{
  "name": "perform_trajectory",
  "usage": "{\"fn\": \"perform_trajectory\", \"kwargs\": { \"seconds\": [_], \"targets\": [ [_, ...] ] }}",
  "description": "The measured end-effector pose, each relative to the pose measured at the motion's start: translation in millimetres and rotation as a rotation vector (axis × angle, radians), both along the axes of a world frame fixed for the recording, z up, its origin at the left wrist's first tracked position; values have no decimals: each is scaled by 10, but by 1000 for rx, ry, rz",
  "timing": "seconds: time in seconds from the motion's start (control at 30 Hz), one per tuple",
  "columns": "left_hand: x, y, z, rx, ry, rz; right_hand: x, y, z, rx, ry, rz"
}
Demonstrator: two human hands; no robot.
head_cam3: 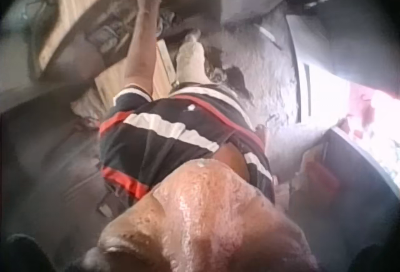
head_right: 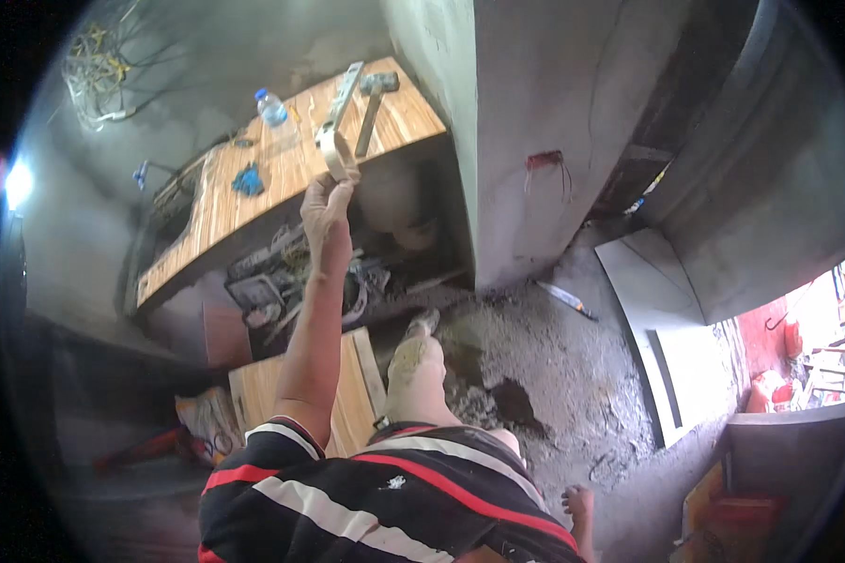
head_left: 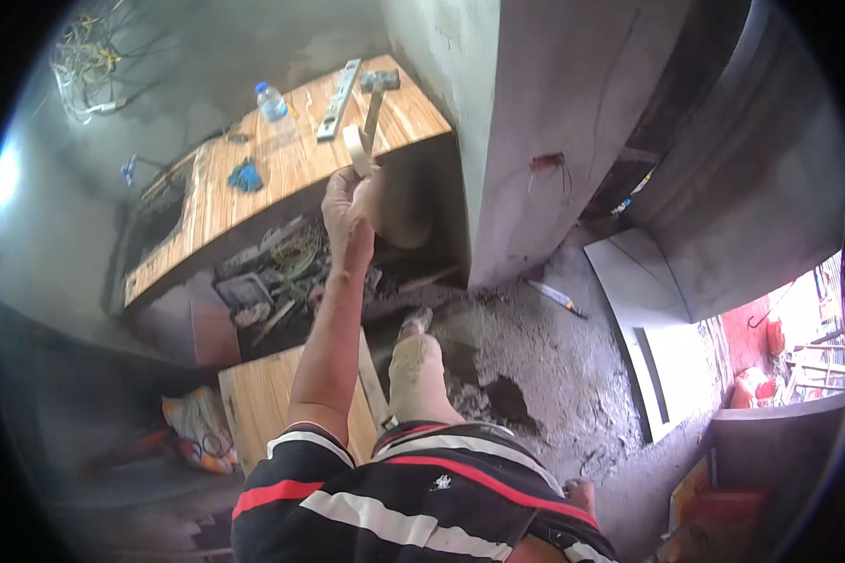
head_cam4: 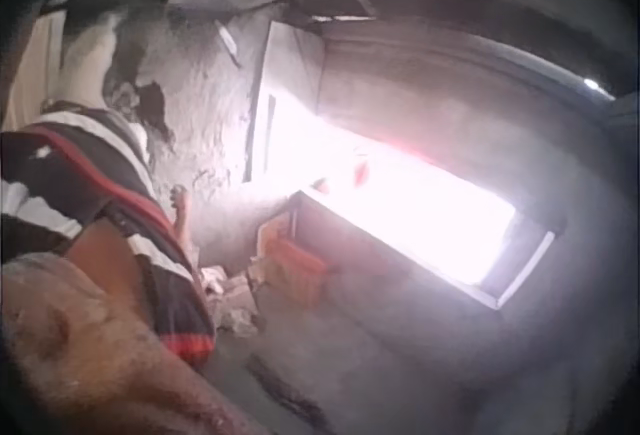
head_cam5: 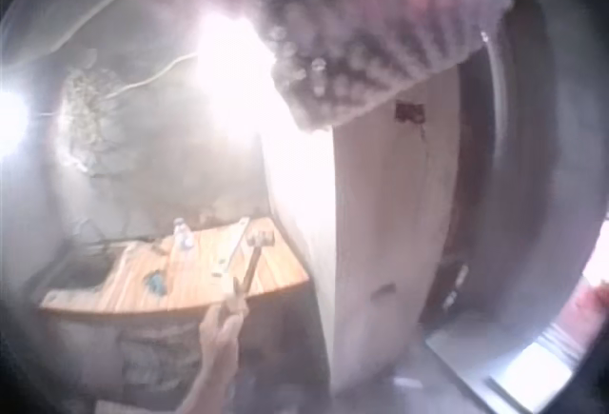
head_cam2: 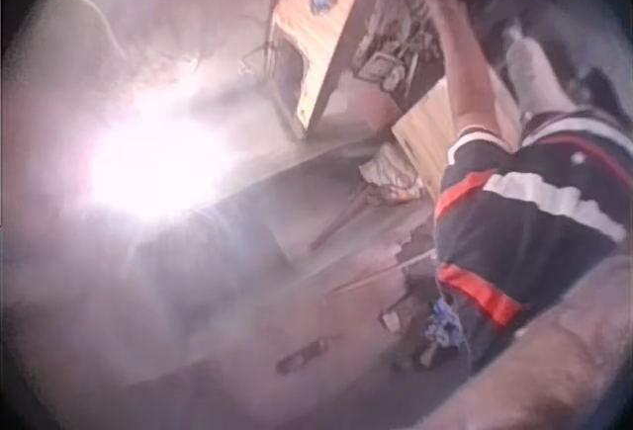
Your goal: The person unwraps a wooden-patterned tile, removes the plastic film, and then uses a measuring tape and pencil to mark measurements on the tile surface.
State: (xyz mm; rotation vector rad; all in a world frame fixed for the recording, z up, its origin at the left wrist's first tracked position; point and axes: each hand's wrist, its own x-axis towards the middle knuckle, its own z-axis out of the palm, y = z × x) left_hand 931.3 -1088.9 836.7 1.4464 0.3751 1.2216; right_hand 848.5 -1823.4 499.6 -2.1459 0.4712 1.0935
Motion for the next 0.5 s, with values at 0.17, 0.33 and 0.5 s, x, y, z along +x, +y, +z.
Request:
{"fn": "perform_trajectory", "kwargs": {
  "seconds": [0.17,0.33,0.5],
  "targets": [
    [-940,-1280,-722,-241,342,-197,65,-784,32,3,7,-41],
    [-1964,-2172,-1753,-508,655,-221,247,-549,372,54,-143,55],
    [-2761,-2498,-2448,-814,525,-166,286,-352,609,10,-153,335]
  ]
}}
